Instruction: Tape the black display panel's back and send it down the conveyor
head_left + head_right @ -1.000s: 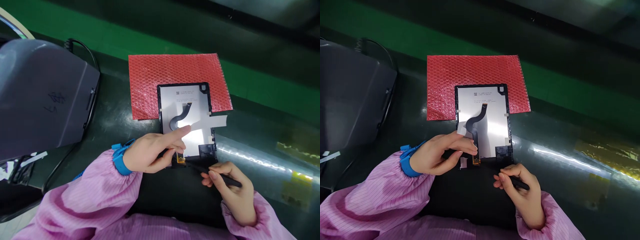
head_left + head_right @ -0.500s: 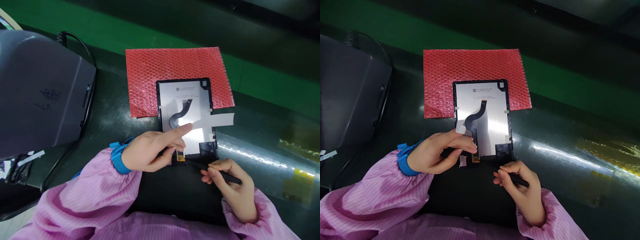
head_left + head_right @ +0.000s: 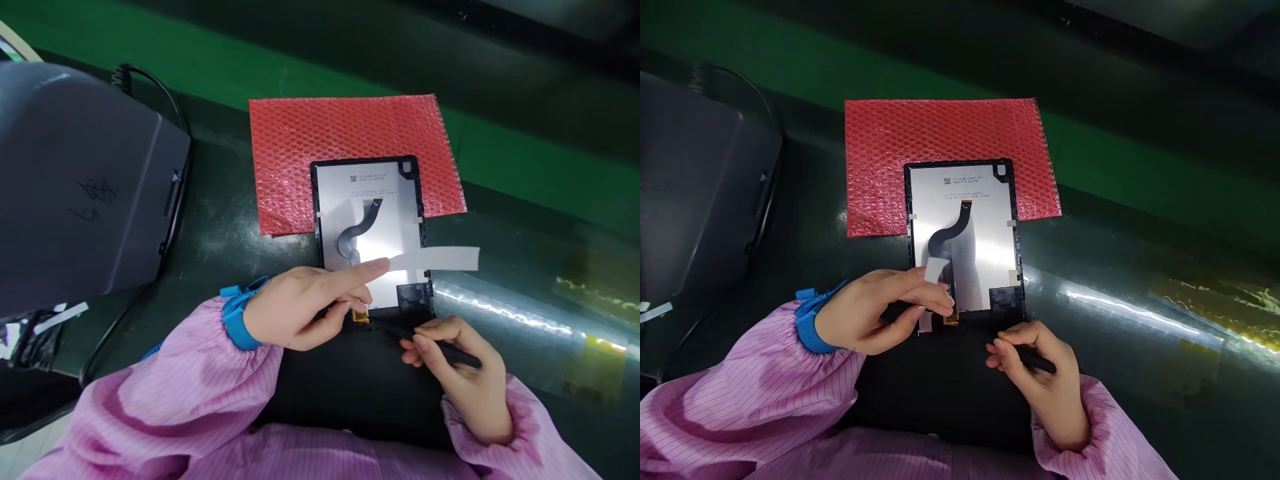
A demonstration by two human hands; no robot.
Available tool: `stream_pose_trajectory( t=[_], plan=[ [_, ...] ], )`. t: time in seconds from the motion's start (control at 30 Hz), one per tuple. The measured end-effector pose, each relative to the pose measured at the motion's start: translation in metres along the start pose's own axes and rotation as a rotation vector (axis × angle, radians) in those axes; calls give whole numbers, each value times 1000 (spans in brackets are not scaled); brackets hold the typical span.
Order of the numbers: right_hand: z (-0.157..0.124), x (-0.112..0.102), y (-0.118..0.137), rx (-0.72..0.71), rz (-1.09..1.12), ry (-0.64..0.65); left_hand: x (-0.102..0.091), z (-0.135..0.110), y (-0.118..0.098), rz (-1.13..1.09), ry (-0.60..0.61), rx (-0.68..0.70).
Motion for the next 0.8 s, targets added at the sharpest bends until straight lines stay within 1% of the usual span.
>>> stream_pose_trajectory(
  t=[0.2, 0.47, 0.8],
  plan=[
    [0, 0, 1, -4, -4, 7, 8, 0, -2, -41, 62, -6],
    [0, 0, 1, -10, -30, 13, 14, 0, -1, -4, 116, -20],
    [0, 0, 2, 0, -18, 8, 19, -1, 0, 53, 143, -16]
  ],
)
Point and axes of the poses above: each hand's wrist, its own z-axis towards the middle knuckle, its own x-axis out of the palm, y = z × x, the point moved 10 cm from there along z, towards the middle knuckle, and after that the axes turned 3 degrees about y, right-handed, at the moved point
